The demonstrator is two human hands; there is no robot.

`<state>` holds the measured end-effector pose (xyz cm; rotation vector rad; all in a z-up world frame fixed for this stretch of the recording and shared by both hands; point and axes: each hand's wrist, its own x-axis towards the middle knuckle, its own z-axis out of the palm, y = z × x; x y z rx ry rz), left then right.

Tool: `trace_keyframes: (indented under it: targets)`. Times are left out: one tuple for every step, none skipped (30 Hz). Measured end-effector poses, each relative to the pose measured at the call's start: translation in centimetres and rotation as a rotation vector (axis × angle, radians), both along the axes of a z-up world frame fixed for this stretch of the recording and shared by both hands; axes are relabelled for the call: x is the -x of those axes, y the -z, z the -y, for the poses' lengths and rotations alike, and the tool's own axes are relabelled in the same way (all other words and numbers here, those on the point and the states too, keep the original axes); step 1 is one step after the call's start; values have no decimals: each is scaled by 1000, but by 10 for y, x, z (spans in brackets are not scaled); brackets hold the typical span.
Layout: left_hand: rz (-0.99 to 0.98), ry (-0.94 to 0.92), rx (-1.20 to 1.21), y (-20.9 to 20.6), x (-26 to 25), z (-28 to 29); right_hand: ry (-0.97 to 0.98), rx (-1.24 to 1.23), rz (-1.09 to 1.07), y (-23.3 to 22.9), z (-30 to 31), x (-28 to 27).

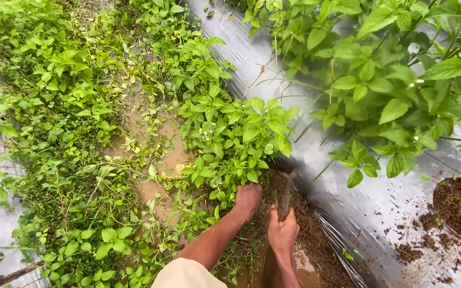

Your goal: The person walks through a muddy path between rows of plants and uses a hoe to remove weeds growing along the edges of the plastic mulch. The person repeatedly strikes the ground with the tool to loosen the soil and uproot the vegetation.

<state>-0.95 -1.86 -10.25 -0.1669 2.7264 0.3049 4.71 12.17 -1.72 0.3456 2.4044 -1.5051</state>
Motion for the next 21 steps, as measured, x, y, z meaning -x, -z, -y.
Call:
trace_keyframes:
  targets:
    - [-35,-17,-19,2,1,-2,11,59,-58,0,1,1]
    - [-70,-34,-38,4,1,-4,22,119,-116,0,2,1]
    - [-71,-35,-39,-6,1,-5,20,118,-117,0,3,3]
    - [-19,-55,-30,-15,1,-6,-6,27,17,0,5,5]
    - [30,-72,-21,-26,3,-7,-28,-62,147,-1,6,9]
    - [23,-72,-20,-26,1,-11,-27,-61,141,-1,2,10]
    - [-3,-111,-102,-26,-3,-11,-75,-123,144,-1,1,11]
    - [-29,-149,-185,-27,-6,-11,-123,-184,148,-1,1,11]
    - [-32,-152,-182,-28,-3,-10,-126,-182,144,-5,3,8]
    - [-39,-128,-134,-29,0,-10,-70,-49,44,-9,4,6]
    - [-38,-105,-88,-29,-1,-12,-12,81,-48,-12,4,1]
    - [-33,-108,-90,-32,-3,-13,-15,80,-43,-5,3,-1]
    - [-23,-127,-139,-35,-4,-13,10,72,-83,1,3,-1]
    - [-12,-146,-188,-39,-4,-13,35,64,-122,7,3,-1]
    - [-14,-143,-186,-45,-6,-13,38,65,-125,8,0,2]
    - [14,-146,-192,-52,-8,-14,-6,-44,25,9,-3,6]
    - [42,-149,-194,-59,-10,-11,-48,-148,175,9,-2,9]
    - [41,-146,-189,-50,-8,-11,-46,-143,174,5,-4,9]
    - [-4,-123,-178,-39,-9,-12,-53,-101,97,2,-7,6]
    - [-48,-100,-167,-27,-11,-13,-58,-58,20,0,-10,4]
    - [-41,-101,-166,-20,-10,-14,-59,-57,27,-2,-7,1]
